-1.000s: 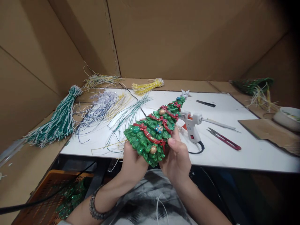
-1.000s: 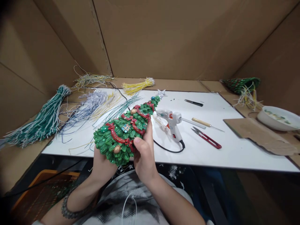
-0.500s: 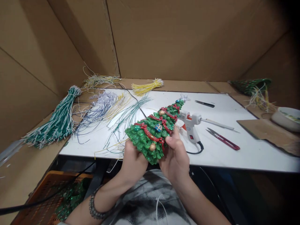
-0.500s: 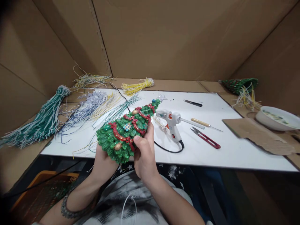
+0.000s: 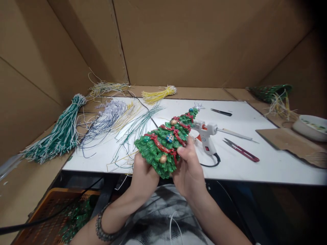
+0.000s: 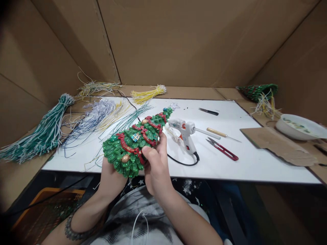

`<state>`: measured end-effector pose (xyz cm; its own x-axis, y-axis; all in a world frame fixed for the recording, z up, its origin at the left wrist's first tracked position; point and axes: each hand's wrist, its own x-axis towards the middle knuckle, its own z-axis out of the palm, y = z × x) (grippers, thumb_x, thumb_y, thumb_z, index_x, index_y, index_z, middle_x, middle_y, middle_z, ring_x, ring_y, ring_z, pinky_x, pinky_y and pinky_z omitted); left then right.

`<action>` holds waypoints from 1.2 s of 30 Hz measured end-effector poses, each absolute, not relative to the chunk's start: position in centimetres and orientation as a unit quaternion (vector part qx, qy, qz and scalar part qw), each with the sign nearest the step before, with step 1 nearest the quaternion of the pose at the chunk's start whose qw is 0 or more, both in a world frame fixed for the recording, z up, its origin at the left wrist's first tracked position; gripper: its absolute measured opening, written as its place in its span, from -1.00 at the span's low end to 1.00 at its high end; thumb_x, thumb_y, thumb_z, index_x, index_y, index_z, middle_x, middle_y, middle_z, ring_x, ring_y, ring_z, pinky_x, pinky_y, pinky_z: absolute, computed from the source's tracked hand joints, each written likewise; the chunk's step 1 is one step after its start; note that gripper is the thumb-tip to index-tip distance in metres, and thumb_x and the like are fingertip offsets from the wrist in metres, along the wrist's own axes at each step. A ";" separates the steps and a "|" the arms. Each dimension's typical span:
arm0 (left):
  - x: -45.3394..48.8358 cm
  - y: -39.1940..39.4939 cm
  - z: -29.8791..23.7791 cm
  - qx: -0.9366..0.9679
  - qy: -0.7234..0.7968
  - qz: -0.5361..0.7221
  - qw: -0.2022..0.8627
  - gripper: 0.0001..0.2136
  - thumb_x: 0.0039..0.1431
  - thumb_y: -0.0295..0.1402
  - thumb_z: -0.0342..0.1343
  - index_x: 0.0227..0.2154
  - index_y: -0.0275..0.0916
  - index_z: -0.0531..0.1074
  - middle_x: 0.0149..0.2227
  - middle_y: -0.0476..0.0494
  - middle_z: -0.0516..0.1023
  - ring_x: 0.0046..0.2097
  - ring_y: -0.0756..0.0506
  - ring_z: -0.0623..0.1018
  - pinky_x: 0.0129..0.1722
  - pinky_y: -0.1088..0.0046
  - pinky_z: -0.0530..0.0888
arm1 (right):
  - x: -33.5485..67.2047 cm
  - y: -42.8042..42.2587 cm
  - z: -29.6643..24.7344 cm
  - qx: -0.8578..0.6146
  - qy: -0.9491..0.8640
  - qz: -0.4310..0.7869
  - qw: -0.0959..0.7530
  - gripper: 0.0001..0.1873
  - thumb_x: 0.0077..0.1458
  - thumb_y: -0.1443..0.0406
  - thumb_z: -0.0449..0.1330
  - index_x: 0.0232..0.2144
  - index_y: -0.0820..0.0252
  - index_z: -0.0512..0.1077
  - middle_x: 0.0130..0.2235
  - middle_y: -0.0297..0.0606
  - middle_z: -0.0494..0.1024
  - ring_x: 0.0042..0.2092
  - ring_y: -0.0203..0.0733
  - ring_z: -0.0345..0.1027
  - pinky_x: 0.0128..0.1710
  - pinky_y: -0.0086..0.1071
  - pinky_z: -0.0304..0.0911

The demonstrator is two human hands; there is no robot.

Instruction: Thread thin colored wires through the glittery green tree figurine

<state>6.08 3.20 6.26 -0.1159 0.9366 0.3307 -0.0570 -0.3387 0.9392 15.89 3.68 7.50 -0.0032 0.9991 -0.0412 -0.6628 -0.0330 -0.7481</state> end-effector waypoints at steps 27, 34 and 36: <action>5.1 2.8 6.8 0.542 0.354 0.533 0.545 -0.71 0.34 -0.20 -0.02 -0.11 -0.17 0.57 -0.18 -0.17 0.62 -0.11 -0.18 0.54 -0.02 0.30 0.46 | 16.9 5.3 7.5 -0.309 -0.203 0.659 0.656 -0.59 -0.15 0.22 0.32 -0.17 0.03 0.39 -0.18 -0.37 0.66 -0.10 0.01 0.56 -0.17 -0.14 0.53; 5.1 2.6 7.4 0.556 0.332 0.515 0.561 -0.61 0.32 -0.04 0.00 -0.04 -0.17 0.55 -0.07 -0.26 0.62 0.08 -0.26 0.53 0.12 0.20 0.45 | 16.7 5.1 7.2 -0.297 -0.215 0.631 0.684 -0.40 -0.13 0.24 0.31 0.03 -0.02 0.36 -0.10 -0.37 0.64 -0.05 -0.01 0.55 -0.10 -0.12 0.52; 5.2 2.6 7.9 0.558 0.336 0.508 0.564 -0.65 0.31 -0.06 0.04 -0.07 -0.17 0.56 -0.05 -0.24 0.62 0.07 -0.23 0.55 0.11 0.23 0.46 | 16.8 5.0 7.2 -0.295 -0.224 0.633 0.680 -0.38 -0.14 0.24 0.33 0.05 -0.03 0.36 -0.09 -0.36 0.64 -0.04 -0.02 0.54 -0.08 -0.13 0.51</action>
